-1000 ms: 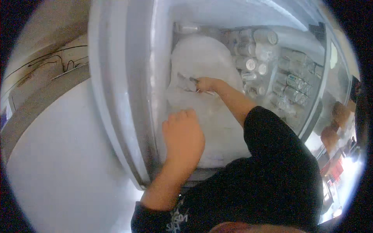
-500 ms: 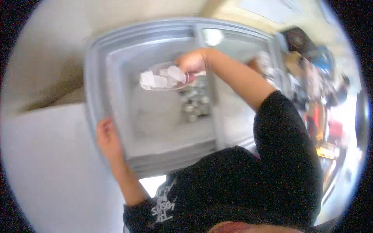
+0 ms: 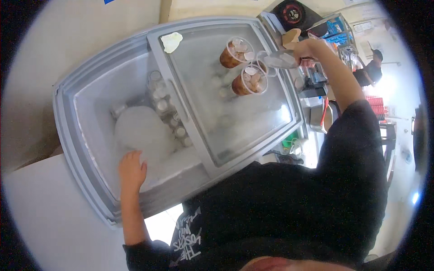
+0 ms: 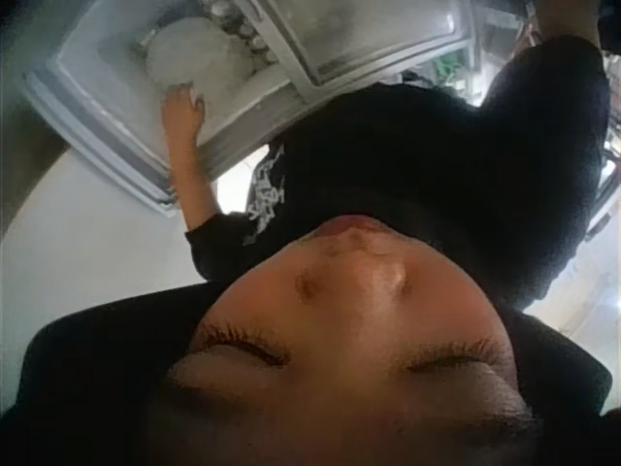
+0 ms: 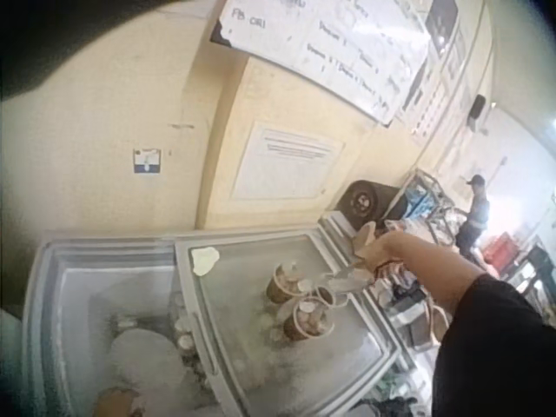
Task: The person prepares drinks by adding ice to three plastic cups containing a dark liquid using a scoop, then carries the cups to a sealing machine and seals each cup individually.
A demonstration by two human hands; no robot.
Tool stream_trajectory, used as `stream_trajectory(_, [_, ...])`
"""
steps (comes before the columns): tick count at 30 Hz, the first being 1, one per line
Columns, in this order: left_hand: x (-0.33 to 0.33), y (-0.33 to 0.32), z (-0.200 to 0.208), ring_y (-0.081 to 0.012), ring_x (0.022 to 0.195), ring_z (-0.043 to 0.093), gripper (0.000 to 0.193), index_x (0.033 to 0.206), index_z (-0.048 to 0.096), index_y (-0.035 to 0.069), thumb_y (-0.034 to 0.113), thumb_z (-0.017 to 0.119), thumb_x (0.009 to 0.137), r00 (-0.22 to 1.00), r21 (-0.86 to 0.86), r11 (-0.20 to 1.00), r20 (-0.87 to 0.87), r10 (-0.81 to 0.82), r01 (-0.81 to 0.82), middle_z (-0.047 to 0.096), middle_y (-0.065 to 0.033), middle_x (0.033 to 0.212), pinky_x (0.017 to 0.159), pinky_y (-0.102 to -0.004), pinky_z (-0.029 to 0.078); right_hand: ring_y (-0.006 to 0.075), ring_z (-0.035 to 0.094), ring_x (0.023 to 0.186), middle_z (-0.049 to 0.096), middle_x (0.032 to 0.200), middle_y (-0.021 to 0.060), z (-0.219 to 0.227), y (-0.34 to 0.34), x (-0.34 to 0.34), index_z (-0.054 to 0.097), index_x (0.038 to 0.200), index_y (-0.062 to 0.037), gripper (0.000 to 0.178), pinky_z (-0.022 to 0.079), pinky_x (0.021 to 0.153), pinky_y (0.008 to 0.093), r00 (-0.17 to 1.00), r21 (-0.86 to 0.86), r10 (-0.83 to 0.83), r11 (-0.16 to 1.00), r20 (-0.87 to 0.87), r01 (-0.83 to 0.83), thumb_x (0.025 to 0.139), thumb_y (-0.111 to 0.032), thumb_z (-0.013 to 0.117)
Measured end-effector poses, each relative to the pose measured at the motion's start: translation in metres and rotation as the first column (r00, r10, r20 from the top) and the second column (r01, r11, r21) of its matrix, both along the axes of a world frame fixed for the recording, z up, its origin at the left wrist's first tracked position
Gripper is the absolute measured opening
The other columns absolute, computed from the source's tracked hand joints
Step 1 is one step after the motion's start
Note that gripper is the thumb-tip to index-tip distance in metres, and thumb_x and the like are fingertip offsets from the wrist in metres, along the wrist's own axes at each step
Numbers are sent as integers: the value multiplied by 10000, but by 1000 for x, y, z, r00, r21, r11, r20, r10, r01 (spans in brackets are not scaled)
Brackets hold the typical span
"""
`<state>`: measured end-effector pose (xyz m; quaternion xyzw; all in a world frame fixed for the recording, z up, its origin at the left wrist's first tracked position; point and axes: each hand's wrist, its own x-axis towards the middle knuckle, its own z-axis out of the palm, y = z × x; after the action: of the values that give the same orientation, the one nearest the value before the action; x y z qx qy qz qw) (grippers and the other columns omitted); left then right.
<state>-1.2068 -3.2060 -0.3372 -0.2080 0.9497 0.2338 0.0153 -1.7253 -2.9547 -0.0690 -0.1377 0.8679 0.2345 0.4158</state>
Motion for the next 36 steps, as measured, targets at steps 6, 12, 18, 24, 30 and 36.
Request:
stream_trajectory(6, [37,-19,-13,-328,1125,490,427,1120,555,78,245,640,736,936,-10,999,350,35,-34,555,-142,1185,943,-474,364,328,624,733,634,745,158,16,-105,64,602,751,15,144,485,623,460,589,493,761,635,-271,-594,738,-129,605])
stream_trajectory(12, [26,-33,0,-319,1176,464,464,1167,558,91,361,605,793,843,130,990,537,-23,-56,553,-115,1218,986,-543,296,367,603,884,631,910,217,-93,-250,186,549,1007,35,275,473,762,457,511,-321,785,412,-350,-853,774,-108,521])
stream_trajectory(18, [23,-28,-20,-321,1241,390,552,1290,451,87,395,543,841,858,220,972,513,-40,-86,477,-129,1305,1024,-549,250,226,563,714,593,736,124,-425,-289,350,611,837,10,311,476,668,390,797,-271,200,961,569,-48,823,-286,515])
stream_trajectory(24, [15,-37,-8,-386,1241,365,616,1345,377,81,395,546,843,923,324,931,383,35,-169,422,-160,1343,1031,-546,244,351,583,883,612,969,179,-629,-302,351,592,942,-32,203,447,808,438,828,-712,558,562,-49,-421,850,-173,481])
stream_trajectory(30, [-7,-44,-5,-395,1226,379,638,1352,364,101,368,592,819,916,402,905,400,-40,-137,408,-165,1349,1023,-536,264,304,591,888,623,980,147,-718,-187,290,596,972,-40,256,457,774,427,739,-700,664,475,-111,-533,860,-228,464])
stream_trajectory(36, [0,-50,6,-393,1213,393,625,1343,369,81,345,592,823,917,413,894,398,-2,-177,437,-176,1319,1013,-524,288,282,591,808,638,905,127,-605,-172,294,627,911,-50,242,456,714,428,696,-324,576,817,429,-476,810,-246,528])
